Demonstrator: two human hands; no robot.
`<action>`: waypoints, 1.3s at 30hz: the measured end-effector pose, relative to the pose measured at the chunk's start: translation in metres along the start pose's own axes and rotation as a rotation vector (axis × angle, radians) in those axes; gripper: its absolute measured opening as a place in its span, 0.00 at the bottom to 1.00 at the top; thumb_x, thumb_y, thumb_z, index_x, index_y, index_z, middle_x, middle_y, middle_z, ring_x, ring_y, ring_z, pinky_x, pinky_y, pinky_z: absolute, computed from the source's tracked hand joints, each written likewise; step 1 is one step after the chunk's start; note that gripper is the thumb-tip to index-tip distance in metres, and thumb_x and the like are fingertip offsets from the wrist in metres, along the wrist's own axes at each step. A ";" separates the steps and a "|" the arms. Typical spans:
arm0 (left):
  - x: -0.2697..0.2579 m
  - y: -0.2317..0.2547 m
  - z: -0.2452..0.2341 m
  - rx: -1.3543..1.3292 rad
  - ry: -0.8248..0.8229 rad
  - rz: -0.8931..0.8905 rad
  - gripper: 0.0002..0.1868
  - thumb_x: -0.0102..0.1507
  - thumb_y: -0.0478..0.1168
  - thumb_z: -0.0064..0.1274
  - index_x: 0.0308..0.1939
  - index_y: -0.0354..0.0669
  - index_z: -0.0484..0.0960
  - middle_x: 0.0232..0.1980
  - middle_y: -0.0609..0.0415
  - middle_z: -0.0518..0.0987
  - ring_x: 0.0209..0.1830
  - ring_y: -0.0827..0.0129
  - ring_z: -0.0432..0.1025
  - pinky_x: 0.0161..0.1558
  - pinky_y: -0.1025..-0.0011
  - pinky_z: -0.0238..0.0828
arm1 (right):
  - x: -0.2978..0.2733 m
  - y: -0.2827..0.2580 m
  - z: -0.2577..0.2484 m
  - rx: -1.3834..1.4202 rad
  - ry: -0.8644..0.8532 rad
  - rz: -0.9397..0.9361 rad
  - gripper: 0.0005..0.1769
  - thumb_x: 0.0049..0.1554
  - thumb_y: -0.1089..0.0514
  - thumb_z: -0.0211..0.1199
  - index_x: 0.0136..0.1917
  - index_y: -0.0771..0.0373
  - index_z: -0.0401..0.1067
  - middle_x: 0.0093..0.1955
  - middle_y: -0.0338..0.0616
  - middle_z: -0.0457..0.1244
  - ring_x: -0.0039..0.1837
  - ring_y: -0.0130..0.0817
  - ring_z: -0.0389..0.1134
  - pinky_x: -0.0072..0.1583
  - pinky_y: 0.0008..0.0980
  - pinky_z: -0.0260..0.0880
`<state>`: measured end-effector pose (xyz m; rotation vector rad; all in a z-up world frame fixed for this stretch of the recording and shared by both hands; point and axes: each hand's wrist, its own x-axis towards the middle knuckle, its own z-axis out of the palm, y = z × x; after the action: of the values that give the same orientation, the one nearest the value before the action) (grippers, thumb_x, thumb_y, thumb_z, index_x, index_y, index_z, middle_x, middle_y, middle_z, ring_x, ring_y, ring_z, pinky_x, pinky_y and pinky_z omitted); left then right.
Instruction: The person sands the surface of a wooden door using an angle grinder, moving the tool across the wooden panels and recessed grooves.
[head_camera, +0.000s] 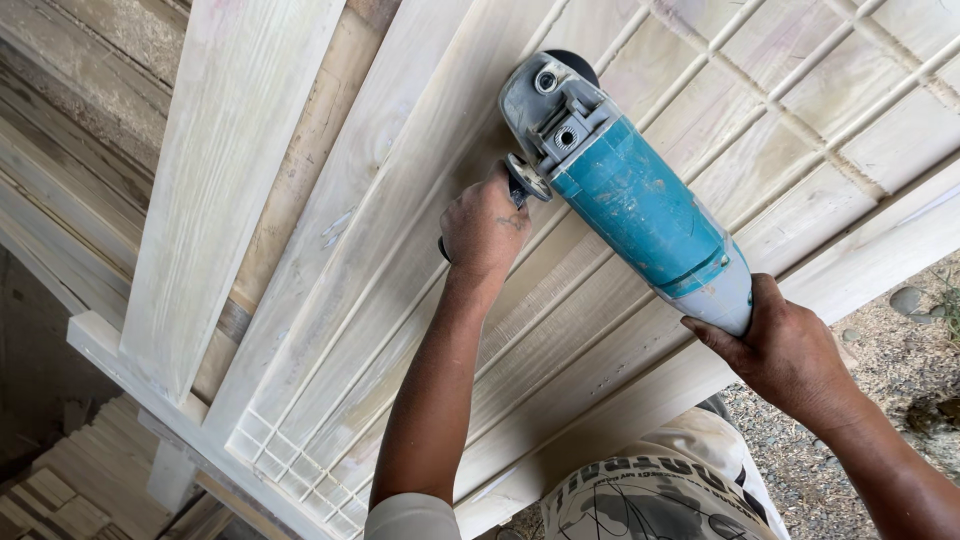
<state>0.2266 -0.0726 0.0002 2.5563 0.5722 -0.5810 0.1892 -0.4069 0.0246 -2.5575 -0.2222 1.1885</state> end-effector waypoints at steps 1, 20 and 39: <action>0.006 0.006 -0.001 0.012 -0.001 0.013 0.16 0.57 0.37 0.65 0.47 0.42 0.78 0.37 0.46 0.85 0.40 0.52 0.83 0.44 0.53 0.78 | 0.002 0.001 -0.005 0.013 -0.005 0.020 0.38 0.53 0.34 0.69 0.54 0.70 0.63 0.26 0.57 0.68 0.31 0.49 0.75 0.36 0.45 0.78; 0.032 0.018 -0.014 0.055 0.070 0.044 0.10 0.56 0.37 0.65 0.41 0.41 0.83 0.37 0.43 0.85 0.41 0.47 0.81 0.43 0.52 0.77 | 0.016 -0.015 -0.026 0.111 -0.014 -0.005 0.41 0.53 0.31 0.64 0.59 0.68 0.62 0.30 0.56 0.69 0.35 0.51 0.75 0.38 0.48 0.79; 0.031 0.027 -0.014 0.070 0.066 0.028 0.12 0.56 0.39 0.64 0.42 0.43 0.83 0.38 0.43 0.85 0.41 0.44 0.80 0.44 0.51 0.75 | 0.013 -0.023 -0.042 0.179 -0.017 0.018 0.46 0.53 0.26 0.61 0.64 0.68 0.60 0.30 0.57 0.69 0.34 0.54 0.75 0.37 0.51 0.78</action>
<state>0.2693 -0.0785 0.0060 2.6541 0.5465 -0.5169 0.2290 -0.3911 0.0487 -2.4001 -0.0919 1.1809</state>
